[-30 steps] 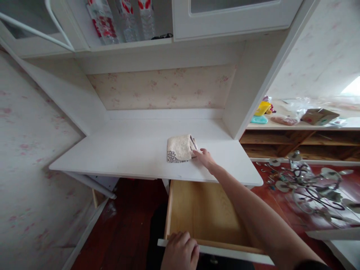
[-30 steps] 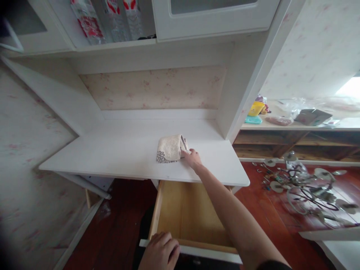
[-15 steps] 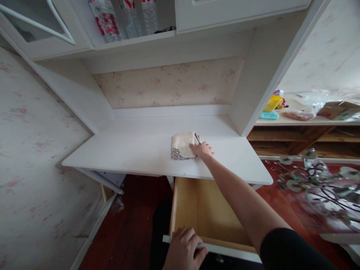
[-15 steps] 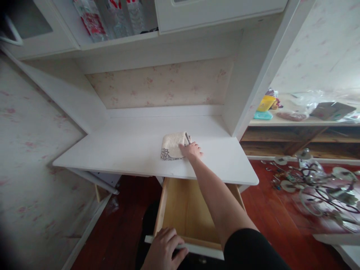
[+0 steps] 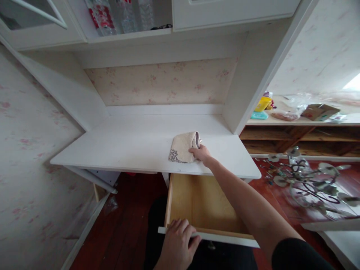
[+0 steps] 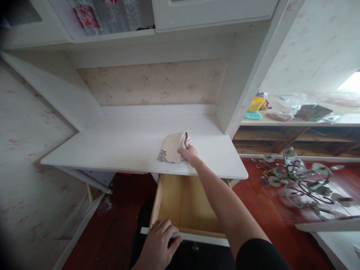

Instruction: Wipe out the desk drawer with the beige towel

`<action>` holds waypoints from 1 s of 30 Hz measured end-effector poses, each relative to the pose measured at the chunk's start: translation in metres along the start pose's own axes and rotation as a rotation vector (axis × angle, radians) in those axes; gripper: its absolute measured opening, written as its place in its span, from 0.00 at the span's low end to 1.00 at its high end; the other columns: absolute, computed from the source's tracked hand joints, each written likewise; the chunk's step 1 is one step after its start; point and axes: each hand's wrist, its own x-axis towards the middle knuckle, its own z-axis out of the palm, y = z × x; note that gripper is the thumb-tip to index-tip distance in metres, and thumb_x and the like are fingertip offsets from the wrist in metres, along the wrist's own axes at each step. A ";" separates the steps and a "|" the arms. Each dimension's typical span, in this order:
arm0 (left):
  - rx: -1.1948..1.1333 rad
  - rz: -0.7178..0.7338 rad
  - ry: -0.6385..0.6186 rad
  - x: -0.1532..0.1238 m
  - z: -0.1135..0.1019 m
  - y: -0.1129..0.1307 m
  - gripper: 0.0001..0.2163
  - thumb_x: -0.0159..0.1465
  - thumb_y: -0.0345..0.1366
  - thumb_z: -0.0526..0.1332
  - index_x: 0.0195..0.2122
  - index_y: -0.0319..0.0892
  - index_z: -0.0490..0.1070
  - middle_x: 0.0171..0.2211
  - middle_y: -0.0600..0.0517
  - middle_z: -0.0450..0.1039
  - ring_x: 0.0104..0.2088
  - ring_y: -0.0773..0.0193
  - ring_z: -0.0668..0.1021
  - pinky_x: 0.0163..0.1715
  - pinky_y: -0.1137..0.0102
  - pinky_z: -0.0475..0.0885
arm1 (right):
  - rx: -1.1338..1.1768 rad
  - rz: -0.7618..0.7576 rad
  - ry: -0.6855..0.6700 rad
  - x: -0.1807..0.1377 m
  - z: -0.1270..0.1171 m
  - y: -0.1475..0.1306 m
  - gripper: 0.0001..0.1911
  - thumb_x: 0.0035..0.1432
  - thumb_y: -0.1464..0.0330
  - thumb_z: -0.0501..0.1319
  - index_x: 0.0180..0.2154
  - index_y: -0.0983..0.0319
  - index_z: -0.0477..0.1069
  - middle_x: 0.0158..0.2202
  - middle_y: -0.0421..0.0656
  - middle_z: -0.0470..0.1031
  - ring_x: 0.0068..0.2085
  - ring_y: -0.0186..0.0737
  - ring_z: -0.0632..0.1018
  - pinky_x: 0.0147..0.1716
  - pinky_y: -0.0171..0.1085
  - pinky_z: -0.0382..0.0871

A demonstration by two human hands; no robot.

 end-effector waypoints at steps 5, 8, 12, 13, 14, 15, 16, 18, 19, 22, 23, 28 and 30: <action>0.042 0.011 0.037 0.003 0.003 0.002 0.03 0.62 0.36 0.61 0.31 0.46 0.68 0.31 0.55 0.71 0.35 0.61 0.72 0.37 0.64 0.63 | 0.218 -0.094 0.001 -0.033 -0.033 0.010 0.25 0.47 0.66 0.59 0.50 0.61 0.67 0.43 0.43 0.78 0.40 0.41 0.78 0.36 0.36 0.72; 0.071 0.000 0.067 0.004 0.005 0.003 0.04 0.62 0.37 0.60 0.30 0.46 0.67 0.30 0.55 0.71 0.35 0.61 0.72 0.36 0.64 0.63 | 0.386 -0.102 0.076 -0.055 -0.062 0.022 0.24 0.43 0.67 0.61 0.46 0.61 0.68 0.39 0.42 0.78 0.37 0.42 0.77 0.34 0.36 0.72; 0.097 -0.002 0.048 0.005 0.004 0.005 0.06 0.64 0.38 0.59 0.30 0.46 0.67 0.30 0.55 0.70 0.34 0.61 0.72 0.36 0.63 0.63 | 0.519 -0.067 0.200 -0.090 -0.099 0.047 0.25 0.41 0.69 0.64 0.45 0.60 0.68 0.36 0.41 0.77 0.34 0.41 0.76 0.30 0.36 0.70; 0.104 0.004 0.048 0.006 0.004 0.005 0.06 0.64 0.38 0.59 0.30 0.46 0.67 0.30 0.55 0.70 0.34 0.61 0.72 0.35 0.63 0.64 | 0.529 -0.060 0.221 -0.100 -0.107 0.054 0.26 0.41 0.69 0.64 0.46 0.59 0.68 0.37 0.41 0.76 0.34 0.41 0.76 0.30 0.36 0.70; 0.112 0.011 0.053 0.006 0.003 0.005 0.06 0.64 0.38 0.58 0.30 0.46 0.67 0.30 0.55 0.70 0.34 0.61 0.73 0.35 0.63 0.64 | 0.525 -0.059 0.243 -0.110 -0.115 0.062 0.27 0.41 0.69 0.64 0.47 0.59 0.67 0.38 0.41 0.76 0.35 0.41 0.76 0.31 0.36 0.70; 0.120 0.020 0.060 0.006 0.003 0.005 0.06 0.64 0.38 0.58 0.30 0.46 0.67 0.30 0.54 0.70 0.33 0.61 0.73 0.35 0.63 0.64 | 0.496 -0.063 0.267 -0.120 -0.122 0.071 0.27 0.41 0.68 0.65 0.47 0.59 0.67 0.39 0.41 0.76 0.35 0.41 0.76 0.32 0.36 0.70; 0.125 0.030 0.066 0.006 0.003 0.005 0.06 0.64 0.38 0.58 0.30 0.46 0.67 0.29 0.54 0.70 0.33 0.61 0.73 0.35 0.63 0.65 | 0.435 -0.072 0.289 -0.130 -0.129 0.079 0.26 0.42 0.67 0.65 0.47 0.59 0.68 0.39 0.41 0.76 0.36 0.42 0.75 0.33 0.36 0.69; 0.130 0.052 0.085 0.005 0.004 0.005 0.06 0.64 0.37 0.58 0.29 0.46 0.67 0.29 0.54 0.70 0.33 0.61 0.73 0.35 0.63 0.65 | 0.241 -0.091 0.311 -0.150 -0.141 0.094 0.21 0.44 0.64 0.65 0.42 0.61 0.70 0.37 0.41 0.76 0.36 0.42 0.75 0.34 0.37 0.68; 0.132 0.060 0.101 0.005 0.005 0.004 0.06 0.64 0.37 0.58 0.29 0.46 0.68 0.29 0.53 0.70 0.32 0.61 0.73 0.35 0.63 0.66 | 0.130 -0.105 0.299 -0.160 -0.145 0.100 0.18 0.45 0.63 0.64 0.40 0.61 0.70 0.35 0.41 0.76 0.35 0.43 0.75 0.34 0.37 0.68; 0.129 0.074 0.160 0.001 0.006 0.003 0.06 0.64 0.34 0.57 0.30 0.46 0.69 0.28 0.53 0.70 0.31 0.61 0.74 0.34 0.63 0.67 | -0.125 -0.198 0.135 -0.187 -0.147 0.109 0.14 0.51 0.61 0.60 0.38 0.62 0.71 0.33 0.41 0.76 0.36 0.43 0.75 0.36 0.36 0.67; 0.126 0.081 0.172 0.000 0.006 0.003 0.06 0.64 0.33 0.57 0.30 0.46 0.70 0.28 0.52 0.70 0.31 0.61 0.74 0.34 0.64 0.68 | -0.171 -0.230 0.031 -0.194 -0.143 0.110 0.13 0.53 0.63 0.58 0.39 0.61 0.71 0.35 0.42 0.77 0.37 0.43 0.75 0.37 0.35 0.67; 0.036 0.149 0.164 -0.003 -0.002 0.000 0.08 0.66 0.30 0.54 0.37 0.46 0.72 0.33 0.51 0.73 0.33 0.62 0.76 0.35 0.66 0.71 | -0.395 -0.254 -0.510 -0.219 -0.106 0.103 0.12 0.52 0.73 0.54 0.38 0.59 0.71 0.36 0.40 0.78 0.37 0.39 0.77 0.36 0.32 0.64; 0.003 0.153 0.176 -0.002 -0.007 -0.006 0.08 0.66 0.29 0.54 0.38 0.46 0.71 0.35 0.50 0.73 0.35 0.62 0.76 0.37 0.67 0.72 | -0.487 -0.265 -0.585 -0.223 -0.090 0.100 0.14 0.46 0.76 0.54 0.35 0.58 0.71 0.35 0.40 0.78 0.38 0.39 0.77 0.36 0.32 0.62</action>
